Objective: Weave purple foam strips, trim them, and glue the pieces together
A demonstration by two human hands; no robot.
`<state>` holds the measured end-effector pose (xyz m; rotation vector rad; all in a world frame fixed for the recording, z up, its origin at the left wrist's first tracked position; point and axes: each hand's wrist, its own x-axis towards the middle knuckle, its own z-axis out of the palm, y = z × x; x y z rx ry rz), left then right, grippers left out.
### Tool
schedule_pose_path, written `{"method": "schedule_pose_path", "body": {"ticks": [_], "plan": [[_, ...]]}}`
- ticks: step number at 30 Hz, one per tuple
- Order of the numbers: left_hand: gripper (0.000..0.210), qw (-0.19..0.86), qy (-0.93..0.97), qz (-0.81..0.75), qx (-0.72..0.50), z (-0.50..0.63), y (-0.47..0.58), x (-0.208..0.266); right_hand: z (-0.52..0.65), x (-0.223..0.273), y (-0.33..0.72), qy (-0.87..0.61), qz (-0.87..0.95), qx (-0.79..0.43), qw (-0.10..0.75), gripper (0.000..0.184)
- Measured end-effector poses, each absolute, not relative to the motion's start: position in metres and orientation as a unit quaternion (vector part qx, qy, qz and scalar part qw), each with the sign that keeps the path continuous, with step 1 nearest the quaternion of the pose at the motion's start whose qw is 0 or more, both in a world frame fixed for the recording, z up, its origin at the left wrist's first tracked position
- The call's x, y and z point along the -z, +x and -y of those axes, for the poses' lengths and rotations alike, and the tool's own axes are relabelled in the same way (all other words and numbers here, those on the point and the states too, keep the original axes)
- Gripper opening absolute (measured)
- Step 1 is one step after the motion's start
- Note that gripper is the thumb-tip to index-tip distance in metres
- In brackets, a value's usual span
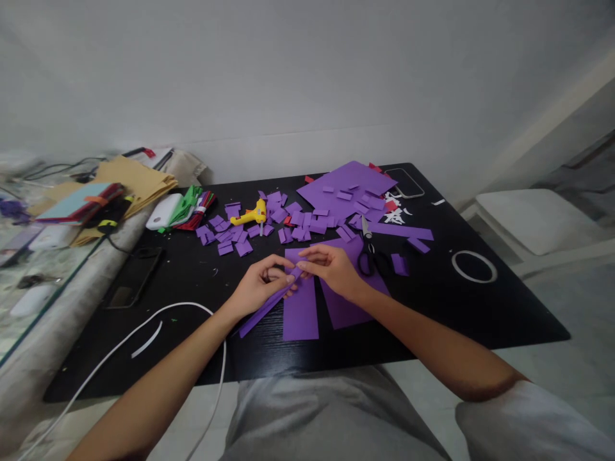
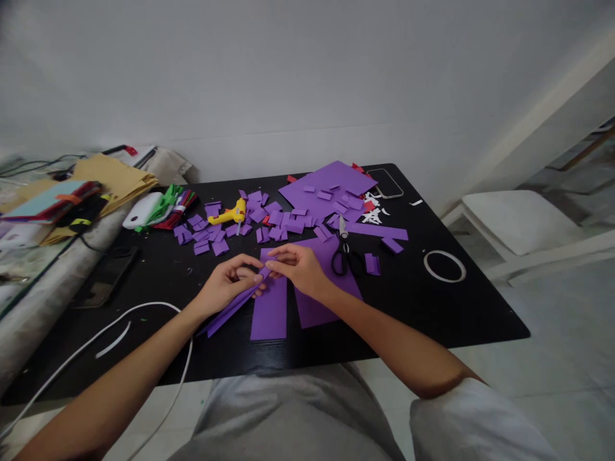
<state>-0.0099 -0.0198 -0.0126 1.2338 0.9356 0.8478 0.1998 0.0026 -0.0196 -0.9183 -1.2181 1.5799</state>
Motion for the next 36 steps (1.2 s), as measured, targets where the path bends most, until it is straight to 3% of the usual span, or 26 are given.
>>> {"method": "schedule_pose_path", "body": {"ticks": [30, 36], "plan": [[0.031, 0.43, 0.664, -0.425, -0.44, 0.031, -0.007, 0.006, 0.004, 0.013, 0.192, -0.374, 0.355, -0.696, 0.5, 0.035], [0.036, 0.464, 0.672, -0.387, -0.427, 0.034, -0.01, 0.005, 0.001, 0.016, 0.194, -0.372, 0.344, -0.704, 0.498, 0.03]]}}
